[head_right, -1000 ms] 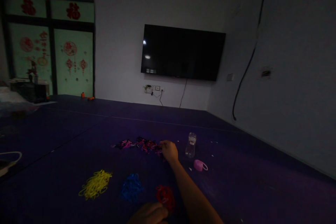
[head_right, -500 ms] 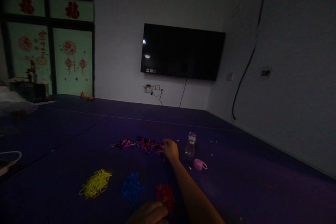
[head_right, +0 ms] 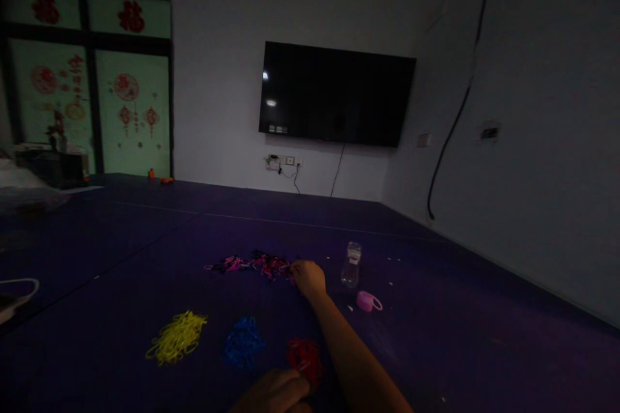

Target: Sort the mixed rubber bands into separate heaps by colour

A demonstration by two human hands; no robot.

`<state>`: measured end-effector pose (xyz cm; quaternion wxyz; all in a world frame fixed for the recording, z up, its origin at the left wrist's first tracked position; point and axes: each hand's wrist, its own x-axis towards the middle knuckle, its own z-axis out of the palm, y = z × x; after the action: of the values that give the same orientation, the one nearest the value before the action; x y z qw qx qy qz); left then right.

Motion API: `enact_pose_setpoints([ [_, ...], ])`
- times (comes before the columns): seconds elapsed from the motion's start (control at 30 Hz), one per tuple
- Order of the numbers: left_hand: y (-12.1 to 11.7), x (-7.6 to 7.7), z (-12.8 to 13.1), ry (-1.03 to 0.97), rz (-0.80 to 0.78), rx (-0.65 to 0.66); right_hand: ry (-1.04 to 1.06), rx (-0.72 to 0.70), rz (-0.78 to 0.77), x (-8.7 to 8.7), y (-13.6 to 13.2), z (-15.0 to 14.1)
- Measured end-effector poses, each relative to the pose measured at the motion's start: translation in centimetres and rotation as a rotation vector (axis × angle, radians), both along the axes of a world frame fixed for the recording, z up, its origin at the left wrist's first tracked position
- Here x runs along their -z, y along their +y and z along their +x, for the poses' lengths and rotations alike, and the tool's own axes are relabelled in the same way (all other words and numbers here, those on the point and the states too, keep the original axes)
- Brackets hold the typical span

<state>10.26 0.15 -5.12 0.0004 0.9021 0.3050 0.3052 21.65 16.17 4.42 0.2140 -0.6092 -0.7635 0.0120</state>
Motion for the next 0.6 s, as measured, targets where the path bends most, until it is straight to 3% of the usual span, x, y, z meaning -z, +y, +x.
enact_pose_setpoints([
  [0.17,-0.2,-0.8,0.0,0.043,0.106,0.027,0.072,0.039,0.029,0.0,0.0,0.1],
  [0.37,-1.0,-2.6,-0.1,0.107,0.140,0.036,0.096,0.262,0.070,0.3,0.2,0.7],
  [0.43,-1.0,-2.7,-0.2,0.098,0.128,0.035,0.069,0.243,0.066,0.3,0.2,0.7],
  [0.6,-0.8,-2.1,-0.1,0.053,0.054,0.001,-0.056,0.035,0.032,0.0,-0.1,0.1],
])
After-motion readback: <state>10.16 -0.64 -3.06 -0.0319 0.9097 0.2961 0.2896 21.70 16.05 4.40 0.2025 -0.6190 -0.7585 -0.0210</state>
